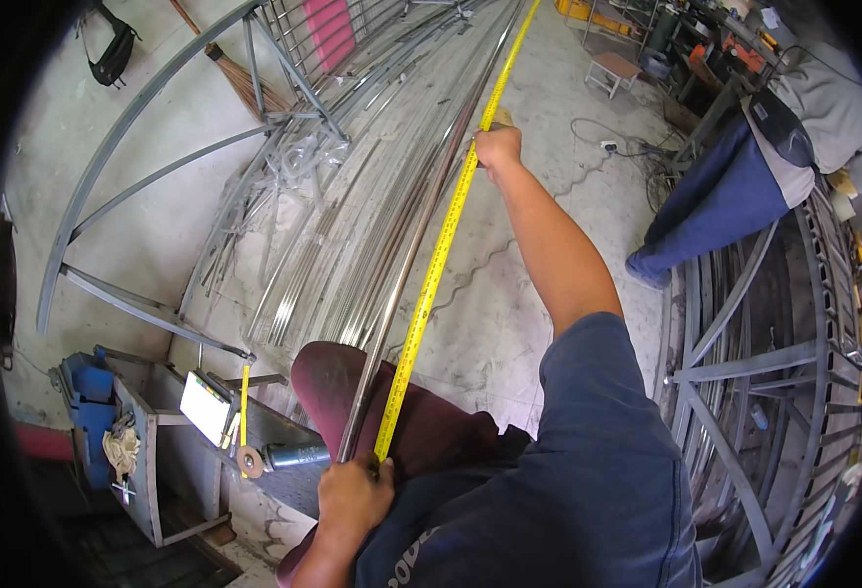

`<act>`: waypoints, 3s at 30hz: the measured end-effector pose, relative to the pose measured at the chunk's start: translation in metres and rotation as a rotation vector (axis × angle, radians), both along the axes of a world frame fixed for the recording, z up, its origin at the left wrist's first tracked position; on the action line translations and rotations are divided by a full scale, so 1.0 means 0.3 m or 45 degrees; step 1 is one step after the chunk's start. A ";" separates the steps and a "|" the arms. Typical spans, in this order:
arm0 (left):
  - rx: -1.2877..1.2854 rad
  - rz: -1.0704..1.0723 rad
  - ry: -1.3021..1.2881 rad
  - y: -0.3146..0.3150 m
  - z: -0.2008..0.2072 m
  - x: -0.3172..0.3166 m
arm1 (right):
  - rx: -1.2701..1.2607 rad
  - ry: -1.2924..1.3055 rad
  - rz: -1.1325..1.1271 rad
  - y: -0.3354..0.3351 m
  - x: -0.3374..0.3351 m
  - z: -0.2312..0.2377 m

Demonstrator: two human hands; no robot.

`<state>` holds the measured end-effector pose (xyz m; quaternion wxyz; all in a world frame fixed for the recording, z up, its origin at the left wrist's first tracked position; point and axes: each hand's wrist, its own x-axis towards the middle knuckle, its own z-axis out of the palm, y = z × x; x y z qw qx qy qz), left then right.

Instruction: Measuring and marking metal tubes using a tape measure and a marker.

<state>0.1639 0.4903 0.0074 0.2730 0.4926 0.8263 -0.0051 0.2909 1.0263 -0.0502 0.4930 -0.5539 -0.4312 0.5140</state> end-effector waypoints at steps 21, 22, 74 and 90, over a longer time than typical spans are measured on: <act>-0.044 0.103 0.004 -0.049 -0.001 0.001 | 0.013 -0.040 0.052 -0.056 -0.030 0.023; -0.044 0.104 0.004 -0.050 0.001 0.002 | 0.029 -0.043 0.081 -0.058 -0.031 0.023; -0.083 0.032 0.068 -0.084 0.116 0.070 | 0.000 0.023 0.079 -0.086 0.006 0.112; 0.034 0.057 0.205 -0.194 0.112 0.049 | -0.018 0.021 0.093 -0.126 -0.011 0.078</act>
